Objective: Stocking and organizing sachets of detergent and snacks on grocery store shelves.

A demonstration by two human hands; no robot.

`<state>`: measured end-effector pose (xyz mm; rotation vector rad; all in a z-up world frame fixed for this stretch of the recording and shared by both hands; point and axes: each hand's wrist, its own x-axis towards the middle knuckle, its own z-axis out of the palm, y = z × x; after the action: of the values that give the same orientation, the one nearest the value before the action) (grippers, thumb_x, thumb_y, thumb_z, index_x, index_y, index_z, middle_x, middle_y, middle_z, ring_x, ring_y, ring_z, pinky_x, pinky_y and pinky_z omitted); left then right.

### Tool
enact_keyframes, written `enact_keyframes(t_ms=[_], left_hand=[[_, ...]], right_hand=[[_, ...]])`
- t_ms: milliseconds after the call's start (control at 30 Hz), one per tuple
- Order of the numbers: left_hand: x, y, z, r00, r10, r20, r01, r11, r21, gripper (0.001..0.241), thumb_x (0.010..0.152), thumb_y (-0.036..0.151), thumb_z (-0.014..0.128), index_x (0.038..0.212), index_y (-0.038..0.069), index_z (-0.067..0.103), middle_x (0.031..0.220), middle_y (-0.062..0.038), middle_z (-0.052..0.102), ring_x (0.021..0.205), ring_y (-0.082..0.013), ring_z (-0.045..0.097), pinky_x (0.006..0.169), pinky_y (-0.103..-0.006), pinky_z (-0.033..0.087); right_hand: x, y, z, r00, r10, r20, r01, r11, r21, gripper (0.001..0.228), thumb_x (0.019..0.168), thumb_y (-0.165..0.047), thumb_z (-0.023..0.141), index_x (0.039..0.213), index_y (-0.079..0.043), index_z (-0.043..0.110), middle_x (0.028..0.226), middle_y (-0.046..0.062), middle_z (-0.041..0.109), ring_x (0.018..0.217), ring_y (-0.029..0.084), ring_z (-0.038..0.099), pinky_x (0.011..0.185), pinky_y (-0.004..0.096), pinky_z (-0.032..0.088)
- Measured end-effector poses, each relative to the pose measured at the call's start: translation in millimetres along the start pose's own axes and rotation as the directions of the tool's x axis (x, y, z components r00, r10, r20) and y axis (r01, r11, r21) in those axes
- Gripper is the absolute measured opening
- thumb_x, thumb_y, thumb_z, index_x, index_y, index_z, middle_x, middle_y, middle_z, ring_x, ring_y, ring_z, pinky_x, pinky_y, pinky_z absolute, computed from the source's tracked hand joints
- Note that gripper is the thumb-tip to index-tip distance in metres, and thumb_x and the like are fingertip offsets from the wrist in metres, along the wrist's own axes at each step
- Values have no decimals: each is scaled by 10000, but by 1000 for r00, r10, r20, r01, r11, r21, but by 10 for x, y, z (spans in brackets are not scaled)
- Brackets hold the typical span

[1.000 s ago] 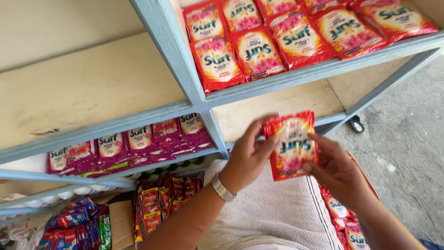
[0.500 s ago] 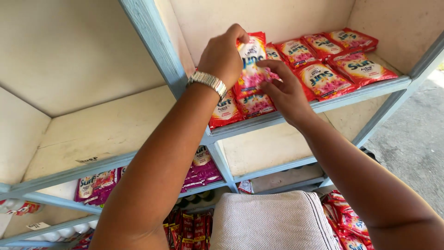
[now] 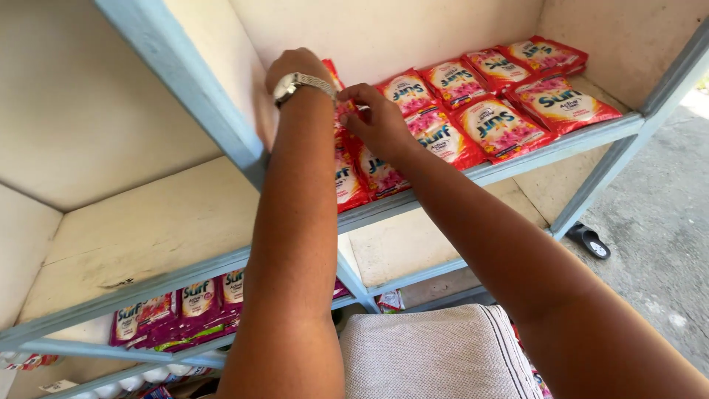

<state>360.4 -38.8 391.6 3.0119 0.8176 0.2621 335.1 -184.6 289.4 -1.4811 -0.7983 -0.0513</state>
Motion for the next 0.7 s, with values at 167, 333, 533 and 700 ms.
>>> enact_keyframes(t_ms=[167,333,533,700], left_hand=[[44,-32,-63,997,-72,2,72,997,17,307,1006,327,650,1182,91,735,1154,-165,735,1035,-286,733,780,-392,622],[251,-99,121,997,-70,17,70,997,32,320,1003,321,657,1194,73,722,1190,-192,713,1060,-312,719,788,-421,615],[458,-72,304,996,-62,61,56,994,98,276,967,257,697,1166,68,730,1209,-186,709,1087,-307,714,814,-417,610],[831,17,488,953,55,298,-105,982,155,298,932,193,738,1196,56,722,1267,-209,668,1186,-338,658,951,-467,551]], right_hand=[[61,132,-35,997,73,24,-67,979,-194,322,968,-84,693,1288,-104,661,1188,91,719,994,149,696,888,293,586],[95,279,-38,992,-81,101,104,962,-252,405,901,4,682,1294,-92,670,1382,128,603,1150,244,660,969,337,559],[114,454,4,970,-187,158,233,903,-362,461,877,44,686,1318,-90,675,1407,171,590,1272,348,607,1046,373,527],[72,261,6,968,-203,150,245,899,-363,406,890,33,693,1280,-79,681,1321,166,659,1214,329,644,1026,364,541]])
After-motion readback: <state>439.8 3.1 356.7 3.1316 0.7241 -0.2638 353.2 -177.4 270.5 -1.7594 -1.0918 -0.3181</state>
